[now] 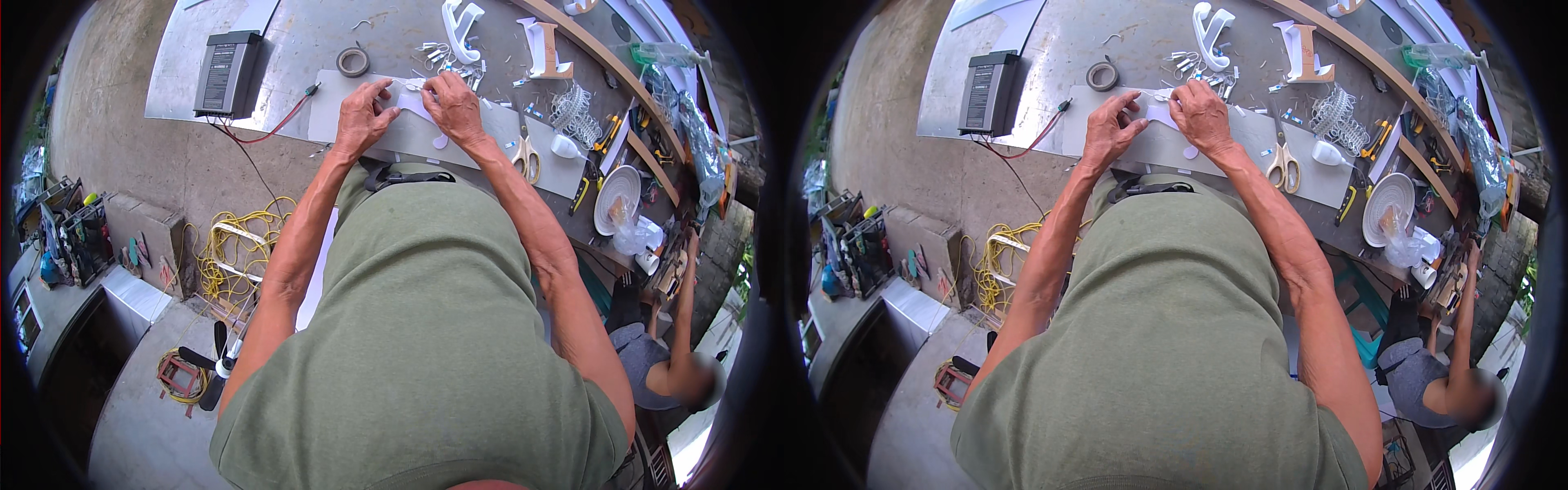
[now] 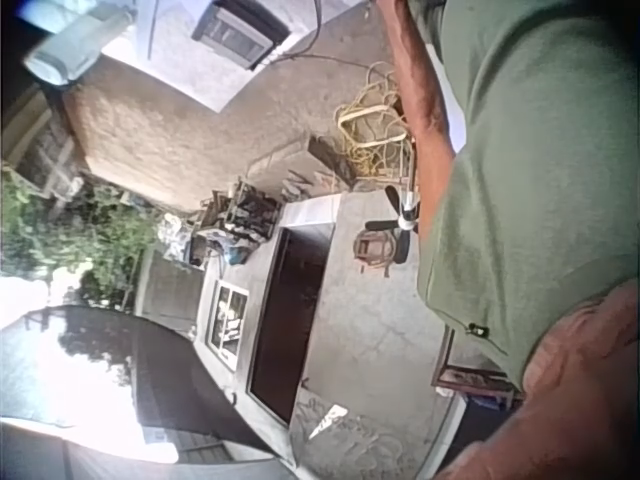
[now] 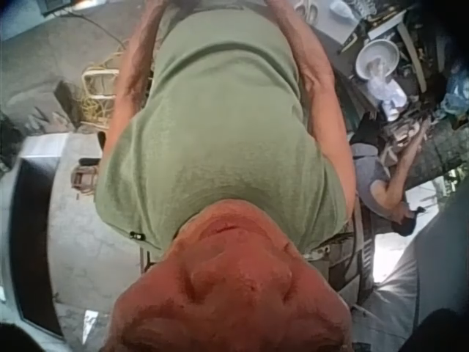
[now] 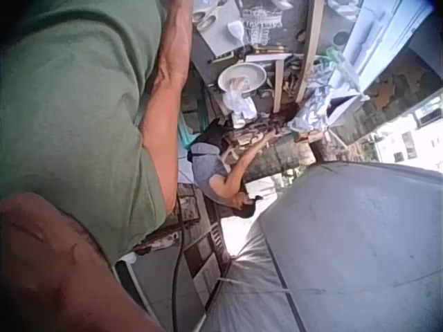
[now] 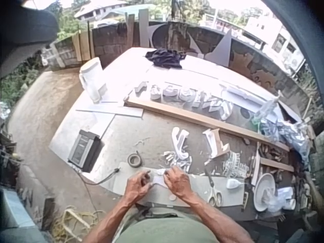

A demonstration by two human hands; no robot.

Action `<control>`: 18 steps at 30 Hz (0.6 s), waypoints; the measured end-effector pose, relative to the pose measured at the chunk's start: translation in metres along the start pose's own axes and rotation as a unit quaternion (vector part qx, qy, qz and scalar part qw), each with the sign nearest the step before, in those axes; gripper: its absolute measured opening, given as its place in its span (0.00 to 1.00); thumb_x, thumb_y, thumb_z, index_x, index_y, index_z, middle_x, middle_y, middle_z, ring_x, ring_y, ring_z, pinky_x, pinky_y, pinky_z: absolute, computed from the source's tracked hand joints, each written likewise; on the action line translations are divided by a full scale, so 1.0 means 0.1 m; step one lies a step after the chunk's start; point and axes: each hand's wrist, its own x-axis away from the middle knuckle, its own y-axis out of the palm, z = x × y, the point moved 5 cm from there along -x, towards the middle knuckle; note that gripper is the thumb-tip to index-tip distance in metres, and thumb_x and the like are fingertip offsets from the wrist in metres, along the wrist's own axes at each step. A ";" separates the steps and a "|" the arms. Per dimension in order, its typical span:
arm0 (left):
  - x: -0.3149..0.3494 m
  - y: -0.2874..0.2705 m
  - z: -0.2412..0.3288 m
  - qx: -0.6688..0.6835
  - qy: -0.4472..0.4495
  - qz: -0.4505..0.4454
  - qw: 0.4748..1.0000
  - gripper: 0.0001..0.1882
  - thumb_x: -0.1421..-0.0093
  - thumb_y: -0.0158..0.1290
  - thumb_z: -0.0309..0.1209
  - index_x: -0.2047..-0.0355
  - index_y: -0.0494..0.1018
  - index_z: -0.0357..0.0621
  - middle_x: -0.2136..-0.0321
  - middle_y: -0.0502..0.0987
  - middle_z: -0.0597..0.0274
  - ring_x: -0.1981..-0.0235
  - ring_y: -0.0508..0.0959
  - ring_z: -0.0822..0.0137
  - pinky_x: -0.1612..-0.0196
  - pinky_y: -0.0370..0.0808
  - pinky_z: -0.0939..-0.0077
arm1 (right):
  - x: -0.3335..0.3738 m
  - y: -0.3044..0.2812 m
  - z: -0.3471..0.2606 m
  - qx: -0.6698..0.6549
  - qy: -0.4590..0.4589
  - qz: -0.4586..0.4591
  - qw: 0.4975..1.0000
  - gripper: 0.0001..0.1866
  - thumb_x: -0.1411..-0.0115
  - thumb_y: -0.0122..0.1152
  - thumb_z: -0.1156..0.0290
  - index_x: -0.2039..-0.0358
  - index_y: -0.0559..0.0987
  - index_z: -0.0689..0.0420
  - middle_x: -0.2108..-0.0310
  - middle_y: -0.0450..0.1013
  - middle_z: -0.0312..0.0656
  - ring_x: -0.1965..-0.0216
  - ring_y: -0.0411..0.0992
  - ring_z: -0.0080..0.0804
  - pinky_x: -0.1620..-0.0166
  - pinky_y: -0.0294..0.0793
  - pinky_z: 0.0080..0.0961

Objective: Assembling and wiring channel letters for signage on a production table.

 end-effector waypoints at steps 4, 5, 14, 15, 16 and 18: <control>-0.08 0.02 0.04 -0.030 -0.024 0.004 0.999 0.28 0.48 0.67 0.32 0.46 0.76 0.41 0.65 0.79 0.59 0.76 0.77 0.71 0.67 0.77 0.73 | -0.08 0.03 0.00 0.021 -0.024 -0.004 0.999 0.06 0.43 0.66 0.70 0.68 0.78 0.58 0.67 0.71 0.42 0.62 0.73 0.41 0.57 0.74 0.37; -0.10 0.02 0.06 -0.036 -0.032 0.014 0.999 0.28 0.48 0.67 0.34 0.46 0.76 0.41 0.65 0.79 0.59 0.76 0.78 0.70 0.67 0.77 0.72 | -0.09 0.04 0.00 0.023 -0.030 -0.005 0.999 0.06 0.43 0.65 0.70 0.68 0.78 0.58 0.67 0.71 0.43 0.61 0.73 0.41 0.57 0.74 0.36; -0.37 0.12 -0.01 -0.122 0.006 0.014 0.992 0.17 0.44 0.65 0.35 0.54 0.84 0.51 0.66 0.81 0.61 0.72 0.80 0.68 0.63 0.78 0.73 | -0.15 0.05 0.04 -0.009 0.008 -0.011 1.000 0.05 0.43 0.66 0.67 0.67 0.82 0.53 0.70 0.72 0.40 0.64 0.75 0.40 0.60 0.76 0.38; -0.38 0.12 -0.02 -0.123 0.006 0.013 0.992 0.17 0.44 0.65 0.35 0.54 0.84 0.51 0.66 0.81 0.61 0.72 0.80 0.68 0.63 0.78 0.73 | -0.15 0.05 0.04 -0.010 0.009 -0.011 1.000 0.05 0.43 0.66 0.67 0.67 0.82 0.53 0.70 0.72 0.40 0.64 0.75 0.40 0.60 0.76 0.38; -0.40 0.13 -0.01 -0.117 0.004 0.006 0.993 0.15 0.44 0.64 0.34 0.56 0.84 0.50 0.66 0.81 0.60 0.70 0.81 0.67 0.62 0.78 0.72 | -0.15 0.06 0.06 -0.019 0.025 -0.016 0.999 0.06 0.43 0.67 0.66 0.67 0.82 0.53 0.71 0.72 0.40 0.64 0.75 0.41 0.60 0.76 0.38; -0.43 0.14 0.00 -0.110 0.004 -0.002 0.994 0.13 0.44 0.64 0.34 0.58 0.85 0.49 0.66 0.81 0.59 0.69 0.81 0.66 0.61 0.78 0.71 | -0.16 0.07 0.07 -0.029 0.041 -0.020 0.999 0.06 0.43 0.67 0.66 0.68 0.83 0.53 0.71 0.72 0.40 0.64 0.76 0.41 0.61 0.76 0.38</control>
